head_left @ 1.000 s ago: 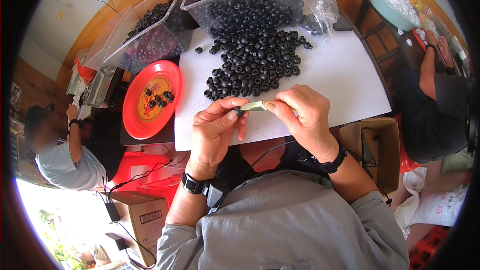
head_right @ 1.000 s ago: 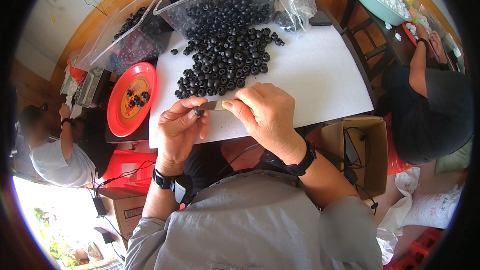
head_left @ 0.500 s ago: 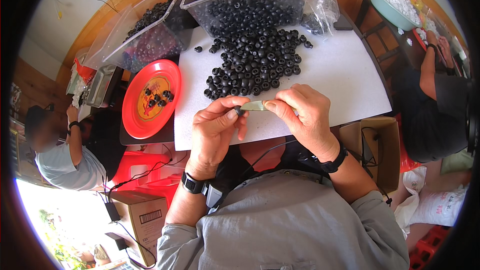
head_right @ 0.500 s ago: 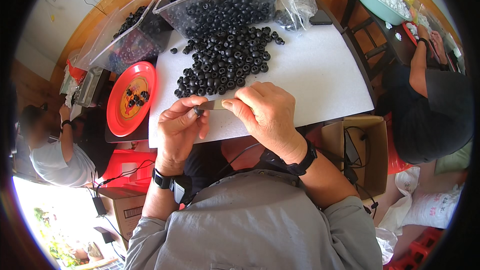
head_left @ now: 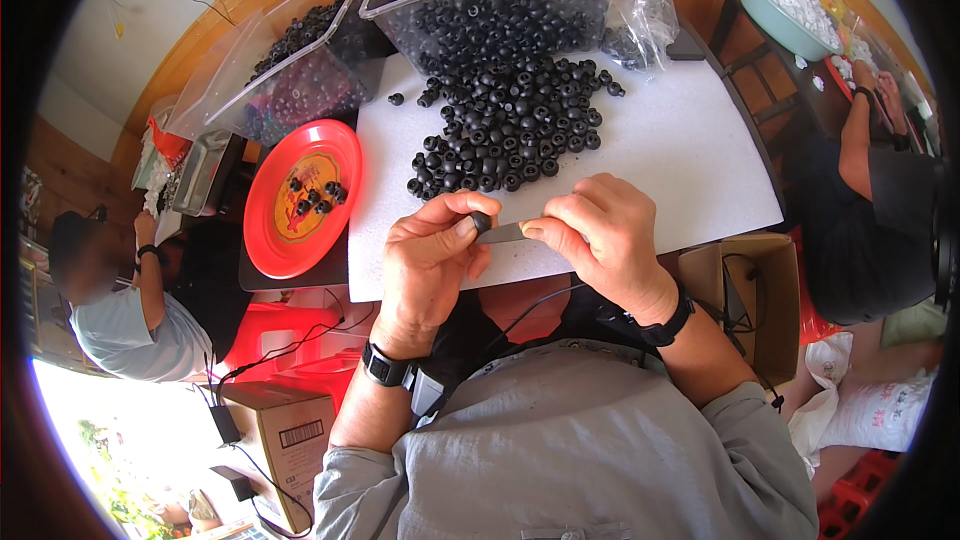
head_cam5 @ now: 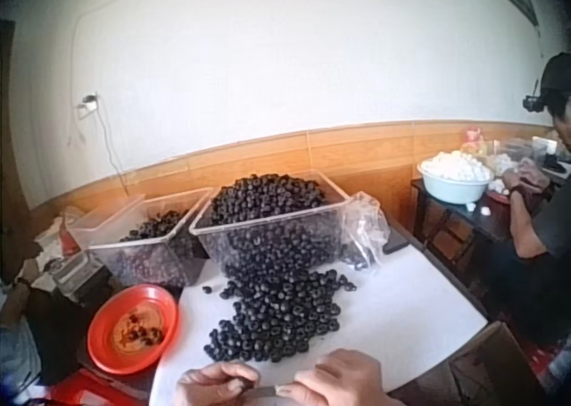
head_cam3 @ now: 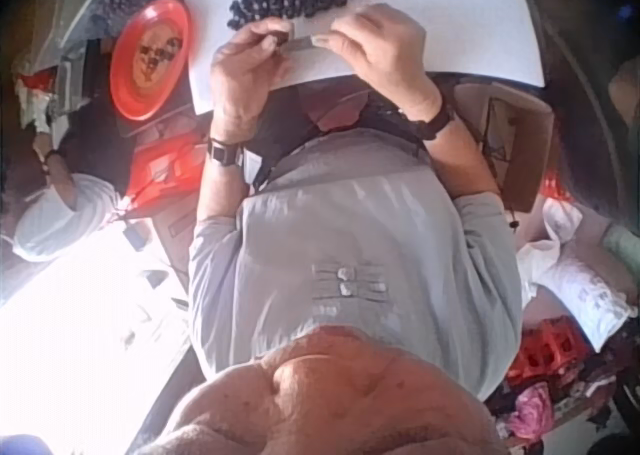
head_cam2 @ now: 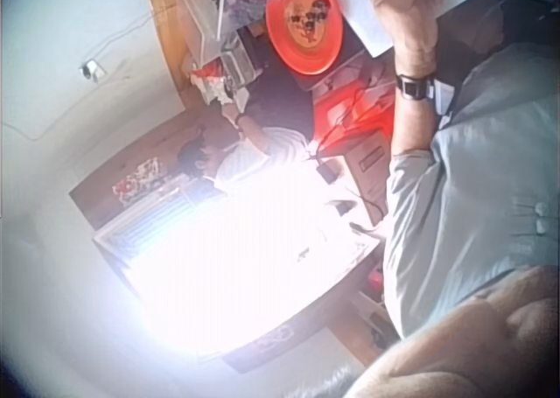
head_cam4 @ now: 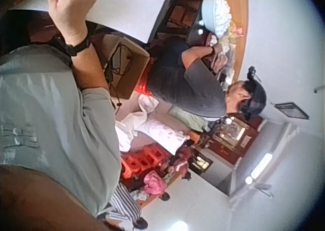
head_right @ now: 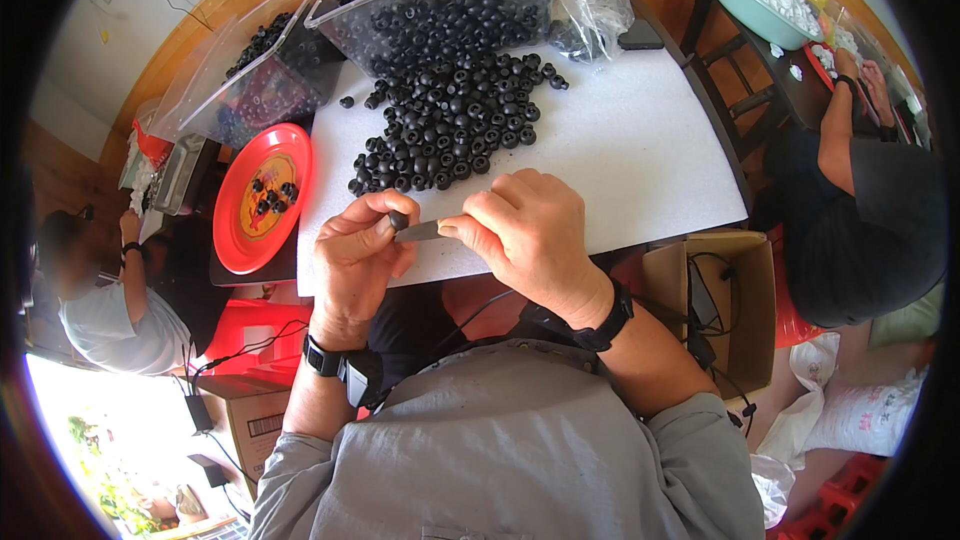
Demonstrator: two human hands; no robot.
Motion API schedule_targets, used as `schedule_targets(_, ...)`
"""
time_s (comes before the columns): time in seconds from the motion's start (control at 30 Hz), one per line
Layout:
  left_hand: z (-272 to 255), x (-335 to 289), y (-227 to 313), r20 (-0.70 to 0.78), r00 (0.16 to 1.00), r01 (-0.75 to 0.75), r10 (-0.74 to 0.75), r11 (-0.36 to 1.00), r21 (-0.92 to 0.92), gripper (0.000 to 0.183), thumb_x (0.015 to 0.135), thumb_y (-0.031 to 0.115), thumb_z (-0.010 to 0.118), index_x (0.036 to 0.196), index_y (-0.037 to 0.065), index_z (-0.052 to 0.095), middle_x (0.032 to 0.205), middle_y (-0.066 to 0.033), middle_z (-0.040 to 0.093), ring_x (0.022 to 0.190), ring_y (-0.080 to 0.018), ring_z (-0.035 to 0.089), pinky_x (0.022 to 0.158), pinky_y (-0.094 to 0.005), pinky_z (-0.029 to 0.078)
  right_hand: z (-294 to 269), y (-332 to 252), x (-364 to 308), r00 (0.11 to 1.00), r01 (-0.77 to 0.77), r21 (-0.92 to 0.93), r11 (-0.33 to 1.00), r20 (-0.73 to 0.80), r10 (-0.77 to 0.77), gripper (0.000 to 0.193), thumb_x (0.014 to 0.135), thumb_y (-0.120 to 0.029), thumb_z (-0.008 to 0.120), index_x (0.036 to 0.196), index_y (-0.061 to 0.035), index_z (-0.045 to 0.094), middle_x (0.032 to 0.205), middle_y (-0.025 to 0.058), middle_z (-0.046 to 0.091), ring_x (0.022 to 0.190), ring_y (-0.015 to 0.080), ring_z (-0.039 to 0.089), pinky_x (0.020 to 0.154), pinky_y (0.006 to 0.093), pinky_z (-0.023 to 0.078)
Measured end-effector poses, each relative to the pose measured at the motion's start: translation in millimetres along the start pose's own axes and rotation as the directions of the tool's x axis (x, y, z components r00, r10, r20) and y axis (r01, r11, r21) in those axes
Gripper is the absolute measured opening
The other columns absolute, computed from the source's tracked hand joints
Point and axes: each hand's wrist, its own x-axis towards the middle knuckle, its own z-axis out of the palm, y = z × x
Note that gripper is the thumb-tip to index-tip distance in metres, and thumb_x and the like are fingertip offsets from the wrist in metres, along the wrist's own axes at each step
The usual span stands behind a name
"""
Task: Trimming or cleaning small black round components using a small hand knife.
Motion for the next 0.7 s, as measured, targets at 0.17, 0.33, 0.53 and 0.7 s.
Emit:
schedule_targets(0.17, 9.2, -4.3, 7.5, -0.083, 0.996, -0.007, 0.010, 0.999, 0.038, 0.023, 0.101, 0.003, 0.063, 0.120, -0.006, 0.072, 0.100, -0.0119, 0.070, 0.079, -0.0159, 0.062, 0.062, -0.0283, 0.049, -2.0, -3.1, -1.3, 0.980, -0.149, 0.195, 0.969, -0.104, 0.171, 0.019, 0.084, -0.015, 0.087, 0.081, -0.0070, 0.070, 0.065, 0.0028, 0.057, 0.057, 0.0195, 0.051, 0.053, 0.0353, 0.039)
schedule_targets(0.33, -3.3, -14.4, 38.4, -0.172, 0.968, -0.138, 0.181, 0.961, 0.239, 0.023, 0.100, 0.000, 0.058, 0.116, -0.007, 0.073, 0.094, -0.0133, 0.070, 0.071, -0.0157, 0.062, 0.059, -0.0281, 0.049, -11.4, -1.7, 0.6, 0.983, -0.137, 0.176, 0.975, -0.096, 0.156, 0.019, 0.083, -0.014, 0.087, 0.081, -0.0067, 0.070, 0.065, 0.0029, 0.057, 0.057, 0.0192, 0.051, 0.053, 0.0345, 0.039)
schedule_targets(0.53, -72.9, -4.0, 93.8, -0.346, 0.820, -0.203, 0.456, 0.797, 0.568, 0.022, 0.097, 0.001, 0.059, 0.111, -0.006, 0.075, 0.092, -0.0096, 0.071, 0.071, -0.0106, 0.062, 0.057, -0.0230, 0.046, -15.6, 3.0, 3.7, 0.988, -0.104, 0.165, 0.981, -0.093, 0.120, 0.020, 0.082, -0.015, 0.088, 0.080, -0.0073, 0.069, 0.065, 0.0028, 0.057, 0.057, 0.0205, 0.051, 0.053, 0.0353, 0.038)
schedule_targets(0.7, -118.8, 8.7, 102.4, -0.309, 0.785, -0.016, 0.536, 0.517, 0.856, 0.019, 0.096, 0.005, 0.066, 0.109, -0.005, 0.076, 0.096, -0.0072, 0.074, 0.075, -0.0110, 0.063, 0.062, -0.0250, 0.049, -17.1, -0.3, 7.8, 0.991, -0.104, 0.150, 0.983, -0.071, 0.116, 0.021, 0.081, -0.015, 0.088, 0.080, -0.0078, 0.069, 0.066, 0.0029, 0.058, 0.058, 0.0214, 0.051, 0.054, 0.0361, 0.038)
